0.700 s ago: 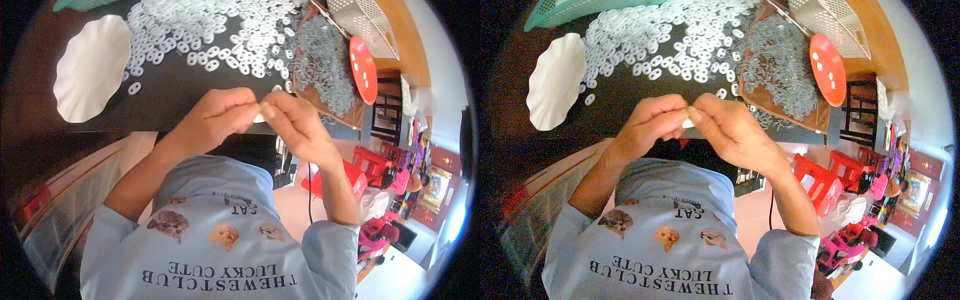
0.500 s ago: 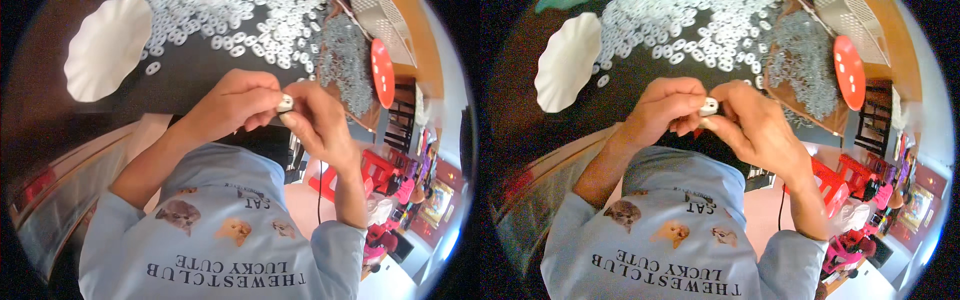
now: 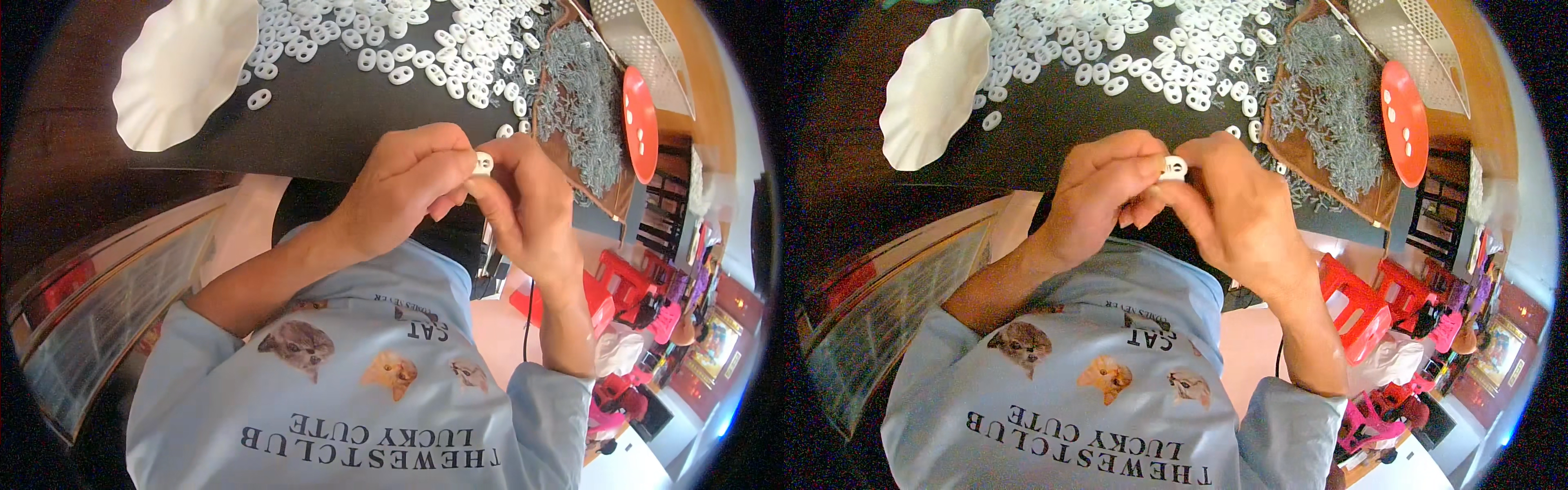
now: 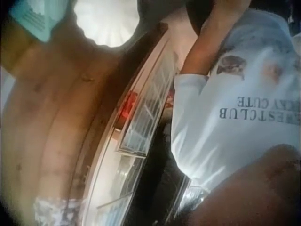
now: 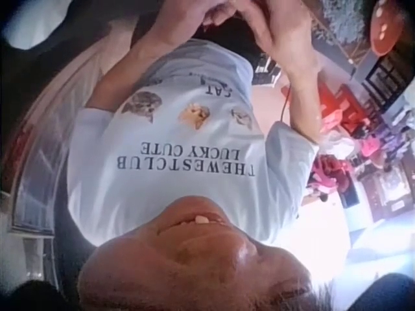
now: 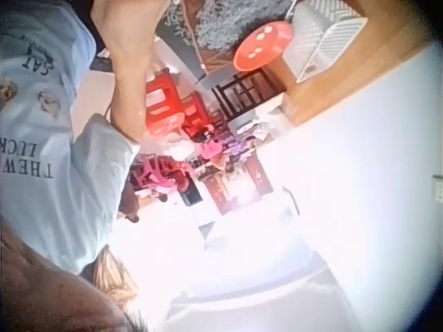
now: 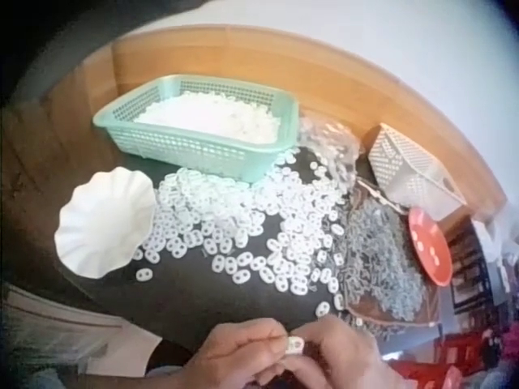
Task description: The recorder is manually assembling or sorting small white plastic components on a workspace.
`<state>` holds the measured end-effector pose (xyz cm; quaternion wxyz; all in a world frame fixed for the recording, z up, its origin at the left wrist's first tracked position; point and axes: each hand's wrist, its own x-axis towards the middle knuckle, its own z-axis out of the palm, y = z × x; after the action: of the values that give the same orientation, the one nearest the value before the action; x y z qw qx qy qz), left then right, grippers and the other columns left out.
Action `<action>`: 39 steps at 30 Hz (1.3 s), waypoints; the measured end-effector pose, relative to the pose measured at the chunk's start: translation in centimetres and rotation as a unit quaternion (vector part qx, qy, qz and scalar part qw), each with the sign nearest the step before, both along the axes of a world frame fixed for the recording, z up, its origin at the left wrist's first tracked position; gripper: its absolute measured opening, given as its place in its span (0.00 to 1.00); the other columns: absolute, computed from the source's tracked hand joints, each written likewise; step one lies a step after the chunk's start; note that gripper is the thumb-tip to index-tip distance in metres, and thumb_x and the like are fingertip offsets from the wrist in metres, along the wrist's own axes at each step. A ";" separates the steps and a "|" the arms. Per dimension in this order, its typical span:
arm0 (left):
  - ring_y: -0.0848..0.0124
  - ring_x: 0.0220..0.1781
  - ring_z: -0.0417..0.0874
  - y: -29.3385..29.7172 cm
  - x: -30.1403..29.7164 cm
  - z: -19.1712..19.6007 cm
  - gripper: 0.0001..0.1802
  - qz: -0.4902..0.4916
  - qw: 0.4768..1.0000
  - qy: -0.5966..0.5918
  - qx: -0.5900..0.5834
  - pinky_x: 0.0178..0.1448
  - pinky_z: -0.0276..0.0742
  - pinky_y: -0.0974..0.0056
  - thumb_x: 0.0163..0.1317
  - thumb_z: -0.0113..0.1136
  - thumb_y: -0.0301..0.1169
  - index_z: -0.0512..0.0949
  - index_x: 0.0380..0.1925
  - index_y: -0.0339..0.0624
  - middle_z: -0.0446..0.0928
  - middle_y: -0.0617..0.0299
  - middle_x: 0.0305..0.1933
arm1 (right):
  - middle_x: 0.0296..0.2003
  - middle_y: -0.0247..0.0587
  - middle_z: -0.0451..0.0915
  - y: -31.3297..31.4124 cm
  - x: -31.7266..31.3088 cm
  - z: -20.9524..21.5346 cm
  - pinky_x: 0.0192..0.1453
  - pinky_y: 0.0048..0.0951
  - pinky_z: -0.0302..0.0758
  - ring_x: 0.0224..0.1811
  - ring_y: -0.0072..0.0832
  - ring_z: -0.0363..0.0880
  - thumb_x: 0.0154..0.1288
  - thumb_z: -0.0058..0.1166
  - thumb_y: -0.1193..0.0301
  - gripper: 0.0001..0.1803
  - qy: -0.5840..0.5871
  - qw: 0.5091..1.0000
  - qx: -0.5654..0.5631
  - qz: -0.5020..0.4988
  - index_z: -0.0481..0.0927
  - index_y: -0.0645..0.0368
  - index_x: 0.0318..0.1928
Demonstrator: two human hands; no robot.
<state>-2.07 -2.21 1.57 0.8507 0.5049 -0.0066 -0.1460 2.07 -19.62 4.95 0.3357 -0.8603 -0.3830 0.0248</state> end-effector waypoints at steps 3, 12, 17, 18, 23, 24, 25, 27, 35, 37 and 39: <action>0.83 0.21 0.65 -0.5 -0.3 -0.5 0.14 0.020 1.000 -0.013 0.009 0.24 0.60 0.74 0.69 0.47 0.34 0.71 0.24 0.40 0.67 0.69 0.19 | 0.26 0.37 0.74 -0.4 -0.6 -0.6 0.29 0.24 0.69 0.27 0.21 0.72 0.67 0.56 0.71 0.10 0.172 0.981 0.065 -0.055 0.74 0.65 0.42; 0.82 0.20 0.66 0.8 0.5 -0.3 0.16 -0.058 0.991 -0.063 0.107 0.23 0.62 0.75 0.71 0.45 0.38 0.72 0.28 0.40 0.70 0.68 0.21 | 0.26 0.27 0.71 -1.0 -0.8 0.9 0.28 0.15 0.60 0.25 0.11 0.63 0.72 0.49 0.72 0.08 0.371 0.913 0.155 -0.075 0.74 0.65 0.42; 0.81 0.22 0.65 1.5 2.1 -0.2 0.15 -0.146 0.957 -0.147 0.205 0.26 0.62 0.73 0.70 0.46 0.37 0.73 0.28 0.38 0.68 0.69 0.21 | 0.30 0.28 0.73 -1.4 -0.5 1.8 0.34 0.16 0.64 0.32 0.12 0.65 0.71 0.50 0.74 0.06 0.378 0.915 0.122 -0.068 0.74 0.66 0.41; 0.80 0.22 0.65 1.4 2.1 -0.4 0.15 -0.114 0.952 -0.187 0.213 0.26 0.62 0.71 0.70 0.47 0.36 0.72 0.28 0.37 0.67 0.68 0.21 | 0.30 0.28 0.73 -1.4 -0.5 1.8 0.34 0.16 0.64 0.32 0.12 0.65 0.70 0.50 0.74 0.06 0.381 0.914 0.124 -0.067 0.74 0.65 0.41; 0.78 0.23 0.65 0.6 1.1 -1.4 0.14 -0.046 0.953 -0.225 0.195 0.27 0.63 0.68 0.70 0.47 0.35 0.72 0.29 0.36 0.66 0.66 0.20 | 0.26 0.26 0.70 -1.1 -0.8 1.6 0.31 0.16 0.63 0.29 0.12 0.63 0.70 0.50 0.75 0.04 0.377 0.912 0.145 -0.079 0.74 0.65 0.38; 0.79 0.23 0.65 0.4 0.7 -1.4 0.14 -0.016 0.951 -0.224 0.213 0.27 0.63 0.68 0.70 0.47 0.34 0.72 0.29 0.36 0.66 0.66 0.20 | 0.25 0.25 0.69 -1.2 -0.8 1.6 0.30 0.17 0.62 0.27 0.12 0.62 0.70 0.49 0.75 0.04 0.373 0.916 0.116 -0.088 0.74 0.64 0.37; 0.79 0.23 0.64 0.2 0.5 -1.3 0.14 0.014 0.947 -0.222 0.231 0.27 0.62 0.68 0.70 0.48 0.34 0.72 0.28 0.36 0.65 0.66 0.20 | 0.23 0.24 0.68 -1.2 -0.8 1.5 0.28 0.17 0.61 0.26 0.11 0.61 0.69 0.49 0.76 0.04 0.369 0.920 0.086 -0.096 0.74 0.64 0.36; 0.80 0.24 0.64 0.0 0.2 -1.2 0.13 0.025 0.947 -0.209 0.242 0.27 0.62 0.68 0.69 0.48 0.33 0.72 0.28 0.36 0.65 0.66 0.20 | 0.22 0.23 0.66 -0.9 -1.2 1.0 0.26 0.18 0.60 0.25 0.11 0.60 0.69 0.49 0.75 0.05 0.359 0.921 0.110 -0.105 0.73 0.63 0.35; 0.83 0.20 0.62 -0.1 0.7 -1.1 0.14 0.071 0.969 -0.143 0.191 0.22 0.58 0.70 0.68 0.49 0.33 0.70 0.24 0.38 0.64 0.70 0.17 | 0.22 0.28 0.68 -0.8 -3.8 -0.9 0.25 0.19 0.62 0.22 0.14 0.64 0.64 0.44 0.80 0.04 0.129 0.984 0.115 -0.051 0.72 0.64 0.31; 0.85 0.17 0.62 0.8 0.8 -0.1 0.17 0.025 0.984 -0.086 0.155 0.20 0.58 0.73 0.68 0.49 0.35 0.70 0.20 0.40 0.64 0.73 0.16 | 0.22 0.28 0.67 -0.9 -3.7 -0.8 0.25 0.19 0.60 0.22 0.13 0.63 0.64 0.47 0.79 0.02 0.081 0.991 0.099 -0.033 0.72 0.63 0.32; 0.85 0.17 0.62 0.9 0.7 0.0 0.17 -0.010 0.991 -0.070 0.111 0.19 0.57 0.73 0.68 0.49 0.36 0.70 0.21 0.40 0.64 0.72 0.16 | 0.22 0.34 0.69 -1.7 -3.2 0.2 0.25 0.26 0.64 0.21 0.23 0.66 0.61 0.53 0.77 0.04 0.113 0.988 0.075 -0.079 0.72 0.63 0.34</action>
<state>-1.38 -1.29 1.53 0.7853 0.6052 -0.0544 -0.1188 -1.09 -21.35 5.18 0.4410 -0.8521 -0.2740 0.0661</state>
